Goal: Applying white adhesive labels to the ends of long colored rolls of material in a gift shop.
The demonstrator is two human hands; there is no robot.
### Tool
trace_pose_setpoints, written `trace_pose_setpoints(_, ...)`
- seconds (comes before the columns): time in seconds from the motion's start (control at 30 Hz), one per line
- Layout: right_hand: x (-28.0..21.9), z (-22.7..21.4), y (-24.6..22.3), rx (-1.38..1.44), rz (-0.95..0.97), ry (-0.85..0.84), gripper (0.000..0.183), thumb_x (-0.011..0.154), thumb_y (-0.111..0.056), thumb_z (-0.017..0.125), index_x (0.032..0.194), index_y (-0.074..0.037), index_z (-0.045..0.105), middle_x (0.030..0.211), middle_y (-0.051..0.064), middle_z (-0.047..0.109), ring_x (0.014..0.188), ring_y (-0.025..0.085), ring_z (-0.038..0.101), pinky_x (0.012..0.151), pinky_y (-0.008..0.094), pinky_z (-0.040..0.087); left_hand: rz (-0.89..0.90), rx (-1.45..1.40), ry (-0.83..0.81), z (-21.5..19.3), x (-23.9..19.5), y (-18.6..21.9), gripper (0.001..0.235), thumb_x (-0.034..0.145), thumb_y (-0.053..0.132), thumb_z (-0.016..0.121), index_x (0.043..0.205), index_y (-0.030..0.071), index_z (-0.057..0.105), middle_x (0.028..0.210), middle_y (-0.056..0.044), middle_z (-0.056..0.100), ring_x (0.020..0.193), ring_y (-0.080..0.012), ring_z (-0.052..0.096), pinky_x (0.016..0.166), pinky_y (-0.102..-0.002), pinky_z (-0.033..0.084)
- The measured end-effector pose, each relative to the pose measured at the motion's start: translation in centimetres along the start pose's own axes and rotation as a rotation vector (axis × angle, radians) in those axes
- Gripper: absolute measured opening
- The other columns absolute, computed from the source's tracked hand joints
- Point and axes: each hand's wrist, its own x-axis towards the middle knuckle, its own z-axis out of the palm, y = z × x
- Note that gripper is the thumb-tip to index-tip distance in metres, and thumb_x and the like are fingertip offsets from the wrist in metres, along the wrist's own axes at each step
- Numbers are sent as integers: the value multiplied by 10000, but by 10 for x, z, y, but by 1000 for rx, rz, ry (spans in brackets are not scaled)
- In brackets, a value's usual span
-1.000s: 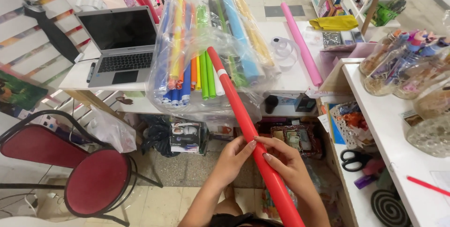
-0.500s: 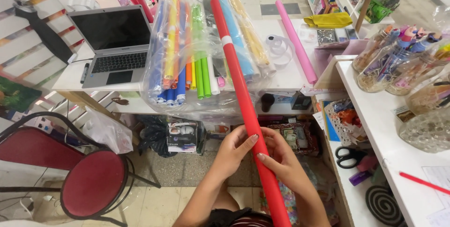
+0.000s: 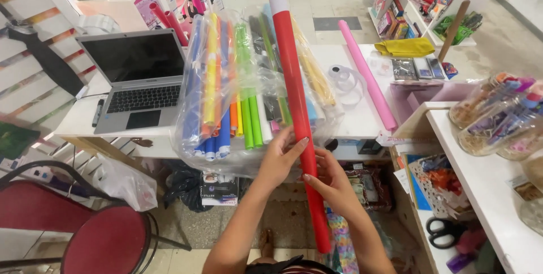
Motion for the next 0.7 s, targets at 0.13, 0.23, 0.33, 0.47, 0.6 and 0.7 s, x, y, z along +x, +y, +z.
trace_pose_setpoints(0.13, 38, 10, -5, -34, 84, 2, 514, 923, -180, 665, 1418, -172, 525, 1165, 66, 733, 951, 201, 749, 824, 374, 627, 76, 1, -1, -25, 34, 5, 578, 933, 347, 634, 1444, 95, 535, 1373, -81, 694, 1258, -213, 671, 998, -330, 557)
trace_pose_setpoints(0.23, 68, 16, -3, -2, 96, 33, 491, 902, -139, 705, 1371, -146, 560, 1156, 79, 738, 869, 192, 716, 750, 336, 612, 67, 3, 2, -40, 53, 6, 581, 901, 380, 661, 1405, 102, 580, 1331, -68, 714, 1231, -194, 682, 920, -319, 595)
trace_pose_setpoints(0.33, 94, 23, -4, -71, 35, 52, 429, 928, -164, 685, 1341, -151, 570, 1048, 60, 736, 796, 184, 729, 715, 325, 618, 79, -33, -54, -56, 66, 6, 563, 917, 315, 672, 1420, 83, 567, 1314, -77, 716, 1174, -206, 698, 874, -340, 637)
trace_pose_setpoints(0.47, 126, 34, -3, -128, -36, 103, 366, 922, -155, 693, 1282, -121, 639, 950, 34, 697, 733, 144, 637, 646, 283, 528, -28, 85, -69, -79, 80, 17, 534, 886, 370, 684, 1362, 140, 618, 1234, -62, 749, 1061, -236, 758, 747, -357, 672)
trace_pose_setpoints(0.6, 145, 45, 4, -117, 10, 131, 447, 916, -200, 690, 1353, -131, 625, 952, 34, 725, 810, 134, 656, 732, 275, 518, -46, 212, -65, -101, 99, 18, 511, 893, 408, 652, 1341, 160, 646, 1177, -27, 772, 1037, -184, 755, 798, -320, 651)
trace_pose_setpoints(0.7, 156, 52, 22, -110, 15, 134, 381, 914, -129, 718, 1289, -114, 659, 896, 13, 662, 748, 121, 591, 683, 265, 482, -49, 175, -77, -114, 108, 24, 477, 908, 398, 633, 1323, 164, 660, 1230, 0, 785, 1094, -173, 764, 931, -340, 642)
